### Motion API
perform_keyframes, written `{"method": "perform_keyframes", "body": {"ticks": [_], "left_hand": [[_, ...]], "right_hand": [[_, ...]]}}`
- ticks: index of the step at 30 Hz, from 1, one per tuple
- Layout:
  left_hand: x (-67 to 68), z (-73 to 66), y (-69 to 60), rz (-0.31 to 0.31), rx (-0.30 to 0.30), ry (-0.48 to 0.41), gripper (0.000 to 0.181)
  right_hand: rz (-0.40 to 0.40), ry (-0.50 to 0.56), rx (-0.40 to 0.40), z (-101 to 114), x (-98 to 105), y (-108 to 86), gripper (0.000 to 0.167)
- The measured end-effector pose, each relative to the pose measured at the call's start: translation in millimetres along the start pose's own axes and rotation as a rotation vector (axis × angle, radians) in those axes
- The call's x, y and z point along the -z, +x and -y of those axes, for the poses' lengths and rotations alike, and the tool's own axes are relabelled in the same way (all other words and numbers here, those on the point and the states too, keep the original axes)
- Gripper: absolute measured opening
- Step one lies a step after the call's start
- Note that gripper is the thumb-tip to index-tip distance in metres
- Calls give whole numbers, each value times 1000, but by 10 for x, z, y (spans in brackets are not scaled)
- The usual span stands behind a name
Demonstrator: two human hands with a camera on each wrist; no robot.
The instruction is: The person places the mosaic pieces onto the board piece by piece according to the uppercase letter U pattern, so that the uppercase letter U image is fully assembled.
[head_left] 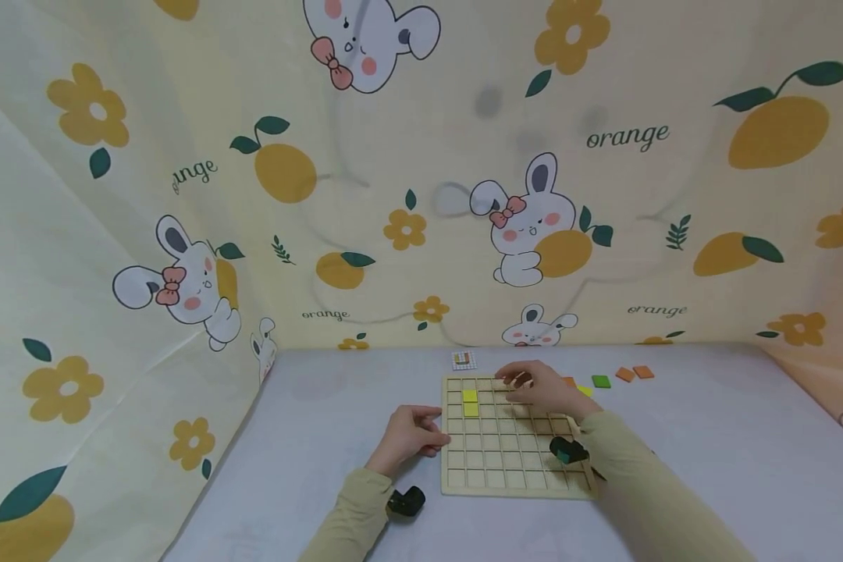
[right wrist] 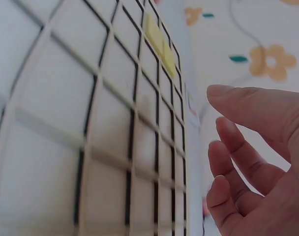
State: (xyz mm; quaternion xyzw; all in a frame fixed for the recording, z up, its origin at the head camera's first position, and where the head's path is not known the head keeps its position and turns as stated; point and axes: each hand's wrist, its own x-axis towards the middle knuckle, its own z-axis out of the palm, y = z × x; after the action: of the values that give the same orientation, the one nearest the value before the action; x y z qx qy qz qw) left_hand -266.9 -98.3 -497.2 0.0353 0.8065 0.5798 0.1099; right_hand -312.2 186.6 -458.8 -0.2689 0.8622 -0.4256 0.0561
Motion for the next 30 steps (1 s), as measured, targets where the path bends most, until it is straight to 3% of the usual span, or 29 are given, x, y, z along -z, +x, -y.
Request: {"method": "perform_keyframes", "body": {"ticks": [9,16,30], "left_hand": [[-3,12,9,-15,7,25,56],[-8,16,11,-30,10,30,55],[-7,-5,-2,-25,8,11,54]], "right_hand": [[-89,-73,-84,-271,363,-262,33],[-116,-104,-202,-486,575,-423,37],[-141,-153,-357,-677,646,-597,36]]}}
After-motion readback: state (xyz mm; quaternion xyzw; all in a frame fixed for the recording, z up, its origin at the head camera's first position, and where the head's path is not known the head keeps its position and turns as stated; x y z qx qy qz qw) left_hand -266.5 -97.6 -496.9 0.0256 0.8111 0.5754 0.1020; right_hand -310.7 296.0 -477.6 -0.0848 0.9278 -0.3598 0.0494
